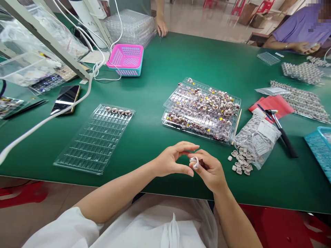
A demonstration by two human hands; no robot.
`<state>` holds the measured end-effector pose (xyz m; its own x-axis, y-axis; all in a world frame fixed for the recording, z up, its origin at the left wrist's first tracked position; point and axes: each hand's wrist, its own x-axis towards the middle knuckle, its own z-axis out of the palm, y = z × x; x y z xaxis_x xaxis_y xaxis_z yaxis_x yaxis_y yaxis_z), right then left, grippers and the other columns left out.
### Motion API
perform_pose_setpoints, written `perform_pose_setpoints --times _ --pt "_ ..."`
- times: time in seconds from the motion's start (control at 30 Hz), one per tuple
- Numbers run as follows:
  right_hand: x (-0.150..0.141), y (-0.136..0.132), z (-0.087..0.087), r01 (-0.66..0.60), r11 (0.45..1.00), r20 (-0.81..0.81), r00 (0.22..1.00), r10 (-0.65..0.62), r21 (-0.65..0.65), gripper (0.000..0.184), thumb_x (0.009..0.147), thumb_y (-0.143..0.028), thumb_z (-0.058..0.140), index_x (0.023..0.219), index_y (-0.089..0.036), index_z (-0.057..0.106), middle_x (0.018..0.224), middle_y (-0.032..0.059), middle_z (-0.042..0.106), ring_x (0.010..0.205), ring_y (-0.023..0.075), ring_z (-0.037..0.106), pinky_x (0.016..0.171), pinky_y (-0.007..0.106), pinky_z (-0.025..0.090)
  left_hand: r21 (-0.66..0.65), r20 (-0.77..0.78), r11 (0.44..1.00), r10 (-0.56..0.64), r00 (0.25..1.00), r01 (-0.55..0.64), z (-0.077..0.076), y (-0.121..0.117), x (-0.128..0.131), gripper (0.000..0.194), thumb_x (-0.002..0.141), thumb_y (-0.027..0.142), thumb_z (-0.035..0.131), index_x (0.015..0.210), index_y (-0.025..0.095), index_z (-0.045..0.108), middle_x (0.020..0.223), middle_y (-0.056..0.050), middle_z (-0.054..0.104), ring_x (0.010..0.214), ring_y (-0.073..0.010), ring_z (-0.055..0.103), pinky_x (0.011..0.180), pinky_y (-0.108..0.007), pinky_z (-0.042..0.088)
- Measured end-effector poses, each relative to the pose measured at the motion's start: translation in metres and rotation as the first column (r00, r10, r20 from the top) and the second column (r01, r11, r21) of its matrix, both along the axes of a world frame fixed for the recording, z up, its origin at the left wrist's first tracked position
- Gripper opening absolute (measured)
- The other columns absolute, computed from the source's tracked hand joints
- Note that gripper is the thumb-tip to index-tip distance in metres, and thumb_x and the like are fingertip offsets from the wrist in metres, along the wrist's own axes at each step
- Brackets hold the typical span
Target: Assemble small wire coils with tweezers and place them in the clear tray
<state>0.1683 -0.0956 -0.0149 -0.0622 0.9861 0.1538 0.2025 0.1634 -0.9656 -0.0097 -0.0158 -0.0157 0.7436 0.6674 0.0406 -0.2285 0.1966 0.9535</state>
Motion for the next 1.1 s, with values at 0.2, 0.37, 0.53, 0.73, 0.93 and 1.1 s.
perform_pose_setpoints --times 0.2,0.37,0.53,0.73,0.93,1.1 --pt "-0.009 -0.005 0.001 0.058 0.988 0.013 0.998 -0.061 0.143 0.009 0.088 -0.021 0.062 0.087 -0.021 0.071 0.090 0.0057 0.064 0.075 0.0160 0.060 0.062 0.027 0.047 -0.054 0.132 0.996 -0.062 0.989 0.070 0.001 -0.015 0.007 0.064 0.070 0.008 0.079 0.128 0.028 0.062 0.143 -0.009 0.054 0.139 -0.0292 0.040 0.111 -0.040 0.039" --pt "-0.012 -0.006 0.001 0.096 0.964 0.056 0.992 -0.114 0.248 0.009 0.087 -0.020 0.061 0.085 -0.021 0.069 0.080 0.0044 0.062 0.070 0.0162 0.058 0.062 0.028 0.046 -0.193 0.198 0.979 -0.027 0.980 0.066 -0.004 -0.021 0.009 0.058 0.070 0.009 0.080 0.123 0.027 0.066 0.142 -0.009 0.054 0.136 -0.0309 0.043 0.109 -0.040 0.043" --pt "-0.015 -0.007 0.002 0.125 0.964 0.079 0.986 -0.147 0.234 0.011 0.086 -0.022 0.060 0.079 -0.020 0.068 0.077 0.0040 0.061 0.066 0.0152 0.056 0.061 0.028 0.047 -0.267 0.166 0.962 -0.006 0.986 0.051 -0.004 -0.022 0.008 0.053 0.066 0.011 0.083 0.116 0.026 0.071 0.138 -0.011 0.057 0.129 -0.0325 0.052 0.104 -0.040 0.047" --pt "-0.023 -0.003 0.008 0.140 0.969 0.075 0.985 -0.158 0.202 0.022 0.089 -0.033 0.056 0.074 -0.020 0.065 0.075 0.0060 0.064 0.068 0.0169 0.059 0.062 0.029 0.047 -0.290 0.035 0.957 -0.006 0.999 0.016 0.004 -0.022 0.004 0.047 0.070 0.021 0.081 0.116 0.027 0.071 0.142 -0.010 0.053 0.121 -0.0328 0.059 0.098 -0.040 0.052" --pt "-0.023 0.007 -0.002 0.246 0.944 0.151 0.948 -0.282 0.221 0.025 0.088 -0.035 0.053 0.069 -0.019 0.058 0.070 0.0027 0.056 0.066 0.0154 0.052 0.061 0.027 0.041 -0.136 -0.149 0.989 0.034 0.988 -0.055 0.004 -0.013 0.007 0.045 0.075 0.034 0.076 0.119 0.029 0.069 0.125 -0.007 0.068 0.114 -0.0293 0.062 0.100 -0.038 0.051" --pt "-0.017 0.007 0.002 0.196 0.968 0.182 0.958 -0.223 0.159 0.033 0.090 -0.041 0.053 0.065 -0.018 0.053 0.066 -0.0004 0.048 0.062 0.0129 0.045 0.059 0.026 0.035 -0.020 -0.158 0.999 0.022 0.987 -0.026 0.000 -0.003 0.002 0.038 0.076 0.037 0.075 0.113 0.030 0.072 0.127 -0.007 0.065 0.110 -0.0295 0.063 0.099 -0.039 0.051"
